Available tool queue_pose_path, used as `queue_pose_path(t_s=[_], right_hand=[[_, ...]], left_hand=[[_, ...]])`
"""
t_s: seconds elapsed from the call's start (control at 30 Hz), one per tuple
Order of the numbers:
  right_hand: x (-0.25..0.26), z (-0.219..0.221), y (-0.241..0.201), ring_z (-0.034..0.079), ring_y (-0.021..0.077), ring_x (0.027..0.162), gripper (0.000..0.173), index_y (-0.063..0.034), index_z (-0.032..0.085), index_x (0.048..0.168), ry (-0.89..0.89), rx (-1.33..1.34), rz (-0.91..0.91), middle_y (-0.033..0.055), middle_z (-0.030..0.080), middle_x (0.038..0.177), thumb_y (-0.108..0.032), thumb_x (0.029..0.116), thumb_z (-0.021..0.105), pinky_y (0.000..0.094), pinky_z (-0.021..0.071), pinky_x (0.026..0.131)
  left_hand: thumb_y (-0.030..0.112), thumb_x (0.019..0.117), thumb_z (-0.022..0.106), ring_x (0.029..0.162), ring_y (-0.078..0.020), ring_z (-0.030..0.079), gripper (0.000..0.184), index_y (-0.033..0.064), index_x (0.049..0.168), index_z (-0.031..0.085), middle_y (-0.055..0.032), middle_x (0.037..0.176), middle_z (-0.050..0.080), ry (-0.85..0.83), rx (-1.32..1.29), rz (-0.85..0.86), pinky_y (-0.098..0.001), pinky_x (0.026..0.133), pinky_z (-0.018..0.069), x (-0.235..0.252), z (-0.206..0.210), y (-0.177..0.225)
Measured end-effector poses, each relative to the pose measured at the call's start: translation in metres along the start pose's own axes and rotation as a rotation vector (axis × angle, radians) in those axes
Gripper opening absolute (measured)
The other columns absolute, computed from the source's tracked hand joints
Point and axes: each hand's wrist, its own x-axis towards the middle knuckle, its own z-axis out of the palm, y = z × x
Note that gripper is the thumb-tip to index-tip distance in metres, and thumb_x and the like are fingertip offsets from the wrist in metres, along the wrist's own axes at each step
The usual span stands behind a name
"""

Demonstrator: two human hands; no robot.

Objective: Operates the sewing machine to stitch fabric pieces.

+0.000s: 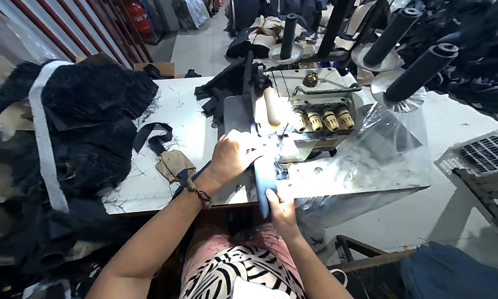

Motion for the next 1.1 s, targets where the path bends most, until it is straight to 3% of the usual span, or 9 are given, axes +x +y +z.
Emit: queue_pose_path(t_s=[0.13,0.33,0.47,0.6,0.73,0.83,0.97,1.03,1.1], right_hand=[[0.022,0.005,0.007,0.063,-0.0055,0.077,0.021,0.0061,0.068,0.096,0.022,-0.059,-0.057,-0.0001,0.067,0.082,-0.002,0.0982,0.049,0.0136,0.0531,0.075],[0.047,0.01,0.011,0.059,-0.0026,0.073,0.019,0.003,0.067,0.09,0.074,-0.15,-0.094,-0.0001,0.062,0.077,-0.005,0.0972,0.052,0.0153,0.0505,0.071],[0.054,0.01,0.013,0.063,0.001,0.076,0.024,-0.0029,0.068,0.086,0.024,-0.06,-0.104,-0.0017,0.066,0.08,-0.006,0.0984,0.048,0.02,0.0545,0.072],[0.044,0.007,0.018,0.062,0.0001,0.075,0.026,-0.0018,0.068,0.082,-0.059,-0.044,-0.098,-0.0013,0.066,0.081,-0.002,0.0964,0.047,0.0187,0.0541,0.071],[0.035,0.002,0.016,0.057,-0.004,0.067,0.024,-0.0003,0.069,0.085,-0.065,-0.115,-0.058,-0.0023,0.065,0.078,-0.003,0.0983,0.049,0.0136,0.0493,0.063],[0.031,-0.006,0.012,0.062,-0.0016,0.078,0.014,0.0019,0.069,0.097,-0.079,-0.22,-0.071,0.0033,0.068,0.089,-0.005,0.0976,0.057,0.0147,0.053,0.073],[0.027,-0.01,0.007,0.061,-0.0011,0.076,0.013,0.003,0.069,0.098,-0.074,-0.288,-0.136,0.0054,0.068,0.089,-0.007,0.094,0.062,0.0137,0.052,0.071],[0.026,-0.009,0.005,0.062,-0.0018,0.08,0.012,0.0016,0.07,0.094,-0.14,-0.222,-0.089,0.0039,0.067,0.09,-0.006,0.0954,0.061,0.0136,0.0525,0.074],[0.025,-0.004,0.0,0.061,-0.0026,0.082,0.017,0.0014,0.071,0.098,-0.24,-0.117,0.026,0.0012,0.068,0.093,-0.006,0.0993,0.056,0.0142,0.0522,0.076]], left_hand=[[0.019,0.0932,0.074,0.096,-0.0282,0.069,0.011,0.0083,0.094,0.077,-0.0093,0.096,0.073,-0.014,0.028,-0.008,-0.0476,0.082,0.0545,0.002,0.001,0.002],[0.032,0.0973,0.067,0.106,-0.0307,0.07,0.026,0.0111,0.108,0.078,-0.0108,0.104,0.074,-0.063,0.121,0.014,-0.0512,0.092,0.0542,0.005,-0.001,0.001],[0.047,0.0914,0.07,0.12,-0.0388,0.064,0.045,0.0121,0.119,0.073,-0.0156,0.114,0.072,-0.291,0.116,-0.106,-0.0631,0.104,0.0446,0.037,-0.009,-0.021],[0.044,0.0854,0.08,0.128,-0.0423,0.057,0.054,0.0129,0.128,0.069,-0.0228,0.13,0.065,-0.474,0.159,-0.295,-0.0656,0.108,0.0388,0.073,-0.013,-0.032],[0.051,0.085,0.078,0.14,-0.0397,0.049,0.064,0.0166,0.137,0.064,-0.0149,0.139,0.063,-0.45,0.14,-0.316,-0.0688,0.109,0.0365,0.084,-0.007,-0.053],[0.059,0.0926,0.066,0.152,-0.0377,0.033,0.065,0.0244,0.147,0.058,-0.006,0.162,0.044,-0.444,0.138,-0.327,-0.0701,0.112,0.0309,0.082,-0.003,-0.068],[0.038,0.0988,0.068,0.131,-0.0412,0.055,0.048,0.0061,0.135,0.067,-0.0228,0.141,0.058,-0.251,0.115,-0.344,-0.0599,0.107,0.0449,0.058,-0.013,-0.068],[0.029,0.0997,0.068,0.113,-0.0416,0.065,0.039,-0.0046,0.12,0.07,-0.0261,0.123,0.064,-0.159,0.119,-0.397,-0.0583,0.097,0.0523,0.035,-0.023,-0.058],[0.025,0.1024,0.065,0.102,-0.044,0.065,0.034,-0.0092,0.101,0.069,-0.0275,0.108,0.063,-0.173,0.185,-0.408,-0.0585,0.089,0.0541,0.006,-0.036,-0.037]])
